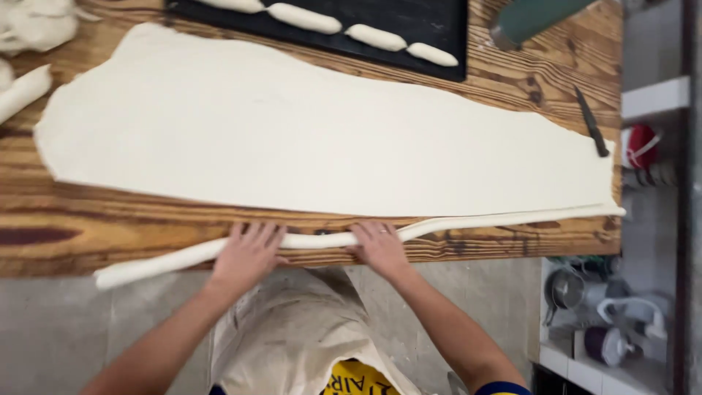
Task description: Flattening a large piece of dough, cutting a strip, rolling it into a rope, and cutting it into individual bread roll portions.
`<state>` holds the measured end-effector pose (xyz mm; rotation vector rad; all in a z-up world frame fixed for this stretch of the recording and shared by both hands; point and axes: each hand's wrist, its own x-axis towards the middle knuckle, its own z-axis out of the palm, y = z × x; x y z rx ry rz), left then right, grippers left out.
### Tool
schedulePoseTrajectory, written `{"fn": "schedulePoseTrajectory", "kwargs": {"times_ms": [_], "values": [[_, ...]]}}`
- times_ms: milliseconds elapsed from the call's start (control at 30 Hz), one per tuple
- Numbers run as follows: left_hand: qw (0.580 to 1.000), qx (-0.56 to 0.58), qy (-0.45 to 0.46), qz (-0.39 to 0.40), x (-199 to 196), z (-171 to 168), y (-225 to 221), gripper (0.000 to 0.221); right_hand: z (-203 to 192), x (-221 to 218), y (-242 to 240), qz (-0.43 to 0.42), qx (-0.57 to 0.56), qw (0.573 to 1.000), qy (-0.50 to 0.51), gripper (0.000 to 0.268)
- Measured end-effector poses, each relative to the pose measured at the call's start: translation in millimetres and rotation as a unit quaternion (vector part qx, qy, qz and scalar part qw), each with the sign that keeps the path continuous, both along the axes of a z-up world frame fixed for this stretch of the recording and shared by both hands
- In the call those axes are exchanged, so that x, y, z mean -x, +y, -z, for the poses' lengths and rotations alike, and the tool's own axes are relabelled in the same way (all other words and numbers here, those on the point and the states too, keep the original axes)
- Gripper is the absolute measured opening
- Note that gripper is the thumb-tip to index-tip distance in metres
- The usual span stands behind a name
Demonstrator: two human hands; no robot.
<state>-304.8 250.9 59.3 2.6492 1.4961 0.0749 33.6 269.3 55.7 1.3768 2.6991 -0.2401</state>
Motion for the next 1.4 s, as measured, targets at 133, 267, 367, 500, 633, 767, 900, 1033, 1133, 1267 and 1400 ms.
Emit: {"fn": "schedulePoseTrajectory", "kwargs": {"times_ms": [133,267,367,500,633,767,900,1033,1133,1267,1400], "values": [[0.988,-0.123,-0.082,0.039,-57,3,16,0.042,12,-21,-4,0.093,-0.067,0.993,0.022,0.046],[0.986,-0.135,-0.093,0.029,-107,12,11,0.046,-35,-14,-14,0.018,-0.092,0.993,0.070,0.043],[0.986,-0.136,-0.073,0.067,-146,16,5,0.062,11,-122,-3,0.021,-0.096,0.995,0.007,0.043],[0.988,-0.137,-0.056,0.040,-206,3,6,0.065,42,-166,-9,0.056,-0.127,0.988,0.074,0.044],[0.983,-0.171,-0.055,0.038,-261,18,-2,0.050,38,-200,-17,-0.056,-0.077,0.989,0.116,0.046],[0.980,-0.184,-0.066,0.041,-308,16,-17,0.048,13,-289,12,-0.006,-0.127,0.991,0.035,0.041],[0.977,-0.198,-0.076,0.005,-342,-6,-14,0.042,26,-279,-14,0.006,-0.052,0.992,0.118,0.044],[0.979,-0.188,-0.082,0.020,-368,4,-10,0.036,37,-352,8,-0.101,-0.089,0.985,0.105,0.035],[0.983,-0.165,-0.080,0.013,-386,7,1,0.045,32,-382,29,0.002,-0.079,0.991,0.107,0.044],[0.983,-0.174,-0.057,0.022,-425,5,16,0.055,23,-357,-13,-0.061,-0.135,0.975,0.167,0.042],[0.981,-0.155,-0.101,0.061,-468,15,16,0.056,80,-467,9,-0.096,-0.113,0.988,0.049,0.034]]}}
